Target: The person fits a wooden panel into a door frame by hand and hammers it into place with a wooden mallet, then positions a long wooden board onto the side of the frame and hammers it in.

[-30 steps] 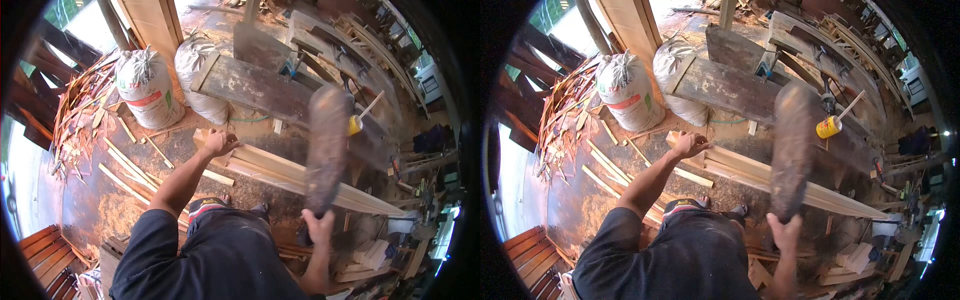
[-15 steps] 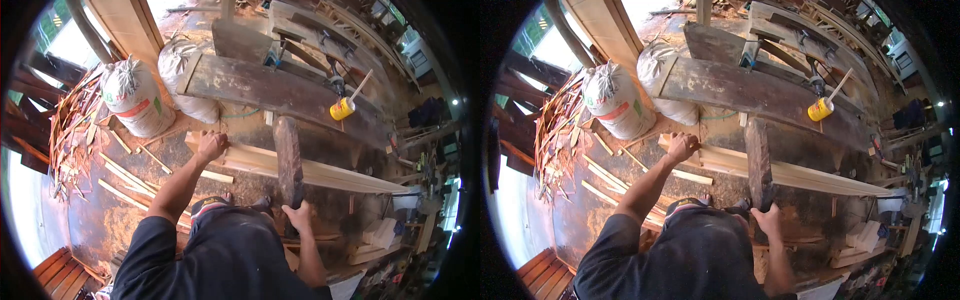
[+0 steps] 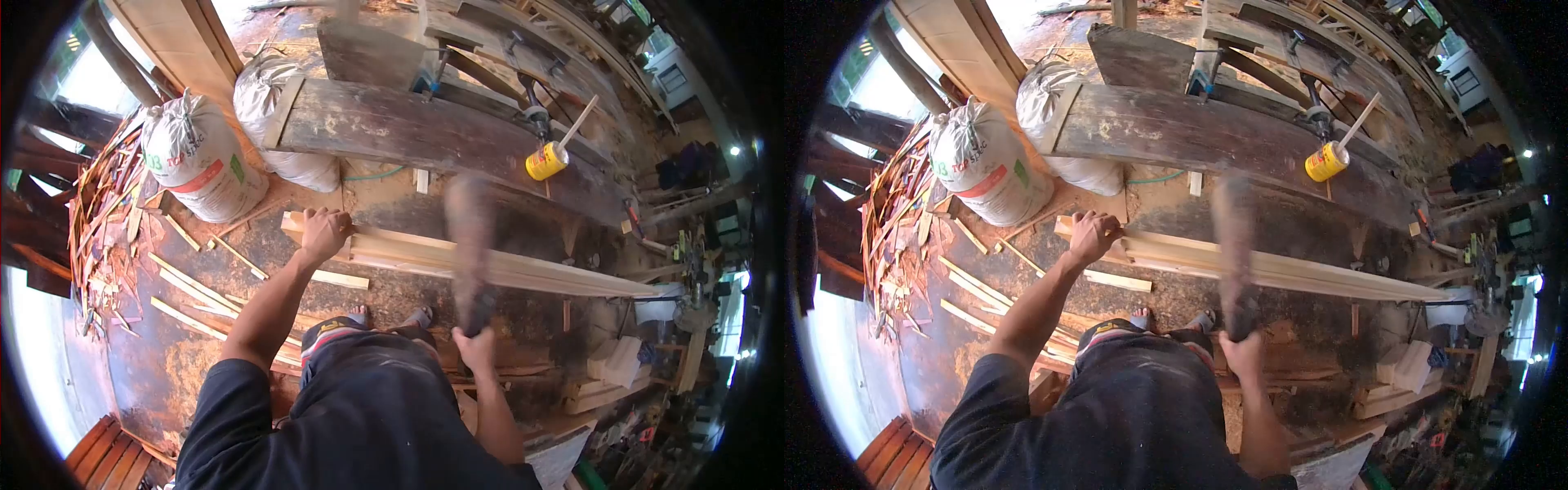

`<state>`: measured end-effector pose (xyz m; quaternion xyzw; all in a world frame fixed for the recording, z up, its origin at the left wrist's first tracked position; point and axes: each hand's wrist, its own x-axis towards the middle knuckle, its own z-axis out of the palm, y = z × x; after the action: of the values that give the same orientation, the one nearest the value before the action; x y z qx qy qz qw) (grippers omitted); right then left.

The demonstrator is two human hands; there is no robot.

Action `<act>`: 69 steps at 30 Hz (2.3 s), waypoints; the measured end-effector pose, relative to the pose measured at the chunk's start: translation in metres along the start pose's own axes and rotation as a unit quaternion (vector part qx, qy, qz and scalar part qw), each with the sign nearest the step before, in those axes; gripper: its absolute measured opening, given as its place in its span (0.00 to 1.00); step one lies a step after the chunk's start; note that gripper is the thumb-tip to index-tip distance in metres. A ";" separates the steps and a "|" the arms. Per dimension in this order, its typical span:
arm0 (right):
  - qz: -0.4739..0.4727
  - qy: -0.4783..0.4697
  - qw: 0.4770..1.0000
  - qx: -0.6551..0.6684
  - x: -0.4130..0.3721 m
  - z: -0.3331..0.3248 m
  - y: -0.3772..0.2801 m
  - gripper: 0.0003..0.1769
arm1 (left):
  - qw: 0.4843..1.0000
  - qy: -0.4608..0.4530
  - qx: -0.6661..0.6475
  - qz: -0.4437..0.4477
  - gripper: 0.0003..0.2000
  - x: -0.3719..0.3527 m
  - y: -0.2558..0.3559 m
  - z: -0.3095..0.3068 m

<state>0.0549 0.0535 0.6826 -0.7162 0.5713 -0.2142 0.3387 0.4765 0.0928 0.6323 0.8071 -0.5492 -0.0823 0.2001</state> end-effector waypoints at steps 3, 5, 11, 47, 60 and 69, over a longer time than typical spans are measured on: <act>0.102 -0.076 0.988 -0.086 0.003 0.012 0.023 0.22 | 1.000 0.005 0.020 0.000 0.08 0.006 0.002 -0.002; 0.082 -0.110 0.990 -0.031 0.008 -0.004 0.009 0.22 | 0.999 -0.017 0.028 -0.008 0.08 -0.004 0.006 -0.003; 0.027 0.044 0.996 0.075 0.012 -0.093 -0.081 0.22 | 1.000 0.002 -0.008 0.011 0.07 -0.002 0.007 0.002; 0.182 0.049 0.974 -0.123 0.121 -0.286 0.284 0.40 | 0.924 -0.350 0.032 0.152 0.19 0.144 0.444 0.240; -0.044 0.390 0.915 0.094 0.159 -0.495 0.172 0.41 | 0.921 -0.373 0.030 0.111 0.20 0.148 0.454 0.241; 0.216 0.109 0.965 -0.097 0.142 -0.356 0.349 0.40 | 0.922 -0.370 0.058 0.103 0.19 0.152 0.468 0.236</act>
<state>-0.3904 -0.2096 0.6582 -0.5773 0.7641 -0.1563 0.2418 0.0519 -0.2500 0.6254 0.6685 -0.6680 -0.3218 -0.0574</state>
